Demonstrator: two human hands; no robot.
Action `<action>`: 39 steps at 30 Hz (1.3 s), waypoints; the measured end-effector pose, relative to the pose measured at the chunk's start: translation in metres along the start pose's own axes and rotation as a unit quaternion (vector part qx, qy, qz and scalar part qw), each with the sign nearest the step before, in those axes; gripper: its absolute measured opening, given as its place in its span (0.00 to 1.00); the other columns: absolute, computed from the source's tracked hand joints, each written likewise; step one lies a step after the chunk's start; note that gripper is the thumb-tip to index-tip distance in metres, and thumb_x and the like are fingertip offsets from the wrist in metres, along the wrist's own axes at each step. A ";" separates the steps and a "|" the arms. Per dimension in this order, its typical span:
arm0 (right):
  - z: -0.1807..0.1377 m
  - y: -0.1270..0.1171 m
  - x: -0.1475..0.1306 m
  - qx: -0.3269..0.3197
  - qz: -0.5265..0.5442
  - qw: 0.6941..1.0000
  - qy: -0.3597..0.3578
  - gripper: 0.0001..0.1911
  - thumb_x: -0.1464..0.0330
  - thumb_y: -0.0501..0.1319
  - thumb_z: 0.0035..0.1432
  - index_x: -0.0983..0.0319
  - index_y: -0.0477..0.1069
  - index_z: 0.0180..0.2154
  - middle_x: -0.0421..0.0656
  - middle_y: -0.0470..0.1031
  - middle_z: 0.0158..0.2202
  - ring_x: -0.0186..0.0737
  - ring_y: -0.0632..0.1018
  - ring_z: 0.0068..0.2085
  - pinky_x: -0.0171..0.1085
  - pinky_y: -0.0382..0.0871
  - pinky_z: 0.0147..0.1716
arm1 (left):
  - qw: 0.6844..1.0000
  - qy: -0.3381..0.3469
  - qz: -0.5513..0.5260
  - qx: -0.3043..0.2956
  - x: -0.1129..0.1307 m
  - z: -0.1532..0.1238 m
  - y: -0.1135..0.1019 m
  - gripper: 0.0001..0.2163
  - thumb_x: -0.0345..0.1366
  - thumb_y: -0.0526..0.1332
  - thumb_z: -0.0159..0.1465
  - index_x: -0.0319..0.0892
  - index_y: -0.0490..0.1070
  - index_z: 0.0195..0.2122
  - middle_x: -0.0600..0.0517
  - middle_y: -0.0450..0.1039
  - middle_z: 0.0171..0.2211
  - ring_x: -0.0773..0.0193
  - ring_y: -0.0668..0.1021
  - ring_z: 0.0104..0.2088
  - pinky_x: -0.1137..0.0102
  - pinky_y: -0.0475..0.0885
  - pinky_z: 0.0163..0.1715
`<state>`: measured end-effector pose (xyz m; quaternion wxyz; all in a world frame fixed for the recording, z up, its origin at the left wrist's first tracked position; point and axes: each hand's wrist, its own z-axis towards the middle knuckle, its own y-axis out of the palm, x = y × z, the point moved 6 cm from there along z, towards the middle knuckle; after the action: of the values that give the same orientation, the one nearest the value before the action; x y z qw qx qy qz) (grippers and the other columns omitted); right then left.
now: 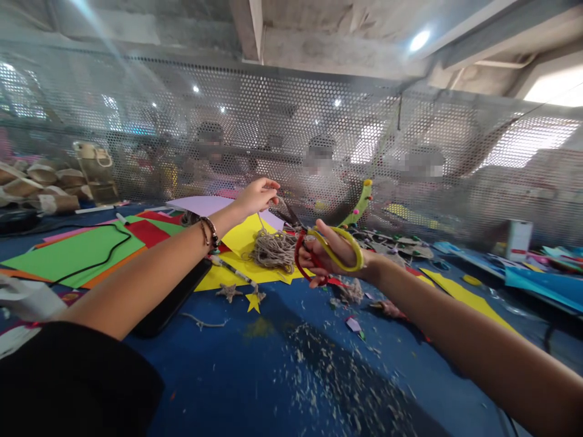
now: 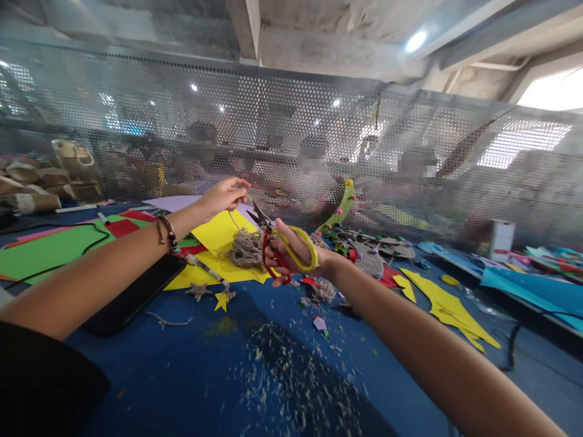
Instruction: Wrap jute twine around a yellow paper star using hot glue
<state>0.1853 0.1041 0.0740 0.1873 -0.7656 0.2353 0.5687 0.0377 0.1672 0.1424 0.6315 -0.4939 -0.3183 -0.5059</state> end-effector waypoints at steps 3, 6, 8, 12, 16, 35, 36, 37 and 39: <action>0.009 -0.004 -0.001 0.014 0.005 1.000 -0.006 0.33 0.40 0.34 0.48 0.62 0.53 0.24 0.34 0.56 0.20 0.24 0.58 0.16 0.34 0.65 0.18 | 1.000 -0.011 -0.024 0.008 -0.001 -0.003 0.000 0.12 0.37 0.54 0.62 0.38 0.63 0.46 0.48 0.67 0.41 0.63 0.73 0.36 0.64 0.71 0.34; 0.014 -0.010 -0.005 0.020 0.010 1.000 -0.015 0.33 0.40 0.33 0.48 0.62 0.53 0.24 0.35 0.57 0.20 0.25 0.59 0.16 0.32 0.63 0.17 | 0.998 -0.032 -0.046 -0.015 -0.010 -0.006 0.000 0.13 0.38 0.53 0.62 0.38 0.62 0.46 0.48 0.67 0.41 0.63 0.73 0.36 0.64 0.71 0.34; 0.014 -0.012 -0.007 0.017 0.011 1.000 -0.015 0.33 0.40 0.32 0.47 0.62 0.53 0.23 0.35 0.57 0.20 0.25 0.59 0.15 0.32 0.61 0.15 | 0.996 -0.045 -0.059 -0.057 -0.019 -0.009 0.005 0.13 0.39 0.53 0.63 0.38 0.62 0.46 0.48 0.68 0.40 0.64 0.73 0.34 0.66 0.71 0.32; 0.011 -0.012 -0.011 0.006 0.007 1.000 -0.018 0.34 0.40 0.29 0.48 0.61 0.53 0.24 0.36 0.57 0.20 0.25 0.58 0.15 0.32 0.61 0.14 | 0.984 -0.045 -0.077 -0.151 -0.037 -0.012 0.023 0.13 0.40 0.52 0.63 0.37 0.63 0.44 0.50 0.69 0.35 0.67 0.73 0.29 0.69 0.71 0.27; 0.007 -0.007 -0.012 0.000 -0.003 1.000 -0.017 0.33 0.41 0.28 0.49 0.61 0.54 0.24 0.36 0.58 0.21 0.25 0.58 0.15 0.31 0.61 0.15 | 0.971 -0.035 -0.086 -0.219 -0.046 -0.011 0.045 0.12 0.38 0.53 0.63 0.37 0.64 0.43 0.49 0.69 0.37 0.66 0.73 0.32 0.67 0.71 0.31; -0.021 -0.030 -0.023 0.107 -0.005 0.990 -0.089 0.33 0.38 0.37 0.45 0.61 0.52 0.19 0.34 0.55 0.16 0.22 0.53 0.11 0.29 0.49 0.07 | 0.987 0.071 0.027 -0.139 -0.052 -0.002 0.047 0.13 0.37 0.54 0.62 0.38 0.63 0.46 0.47 0.66 0.44 0.61 0.72 0.40 0.61 0.70 0.38; -0.021 -0.030 -0.023 0.114 -0.004 0.989 -0.094 0.33 0.38 0.38 0.45 0.61 0.52 0.18 0.33 0.54 0.15 0.22 0.53 0.11 0.28 0.47 0.06 | 0.987 0.083 0.037 -0.133 -0.050 -0.003 0.048 0.13 0.37 0.54 0.62 0.38 0.63 0.46 0.47 0.66 0.44 0.61 0.72 0.40 0.61 0.70 0.38; -0.021 -0.030 -0.024 0.120 -0.004 0.988 -0.098 0.33 0.38 0.38 0.45 0.61 0.51 0.18 0.33 0.54 0.15 0.22 0.52 0.10 0.28 0.46 0.06 | 0.986 0.094 0.047 -0.128 -0.048 -0.003 0.048 0.13 0.37 0.54 0.62 0.38 0.63 0.46 0.47 0.66 0.44 0.61 0.72 0.40 0.61 0.70 0.38; -0.020 -0.030 -0.025 0.135 -0.003 0.985 -0.104 0.32 0.39 0.39 0.45 0.61 0.51 0.18 0.33 0.53 0.14 0.22 0.51 0.10 0.28 0.45 0.05 | 0.984 0.110 0.065 -0.121 -0.045 -0.003 0.051 0.13 0.37 0.54 0.62 0.38 0.63 0.46 0.47 0.66 0.44 0.61 0.72 0.40 0.61 0.70 0.38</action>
<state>0.2122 0.1209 0.1039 0.3141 -0.6706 0.2870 0.6076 0.0729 0.1790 0.0853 0.6298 -0.5278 -0.1508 -0.5496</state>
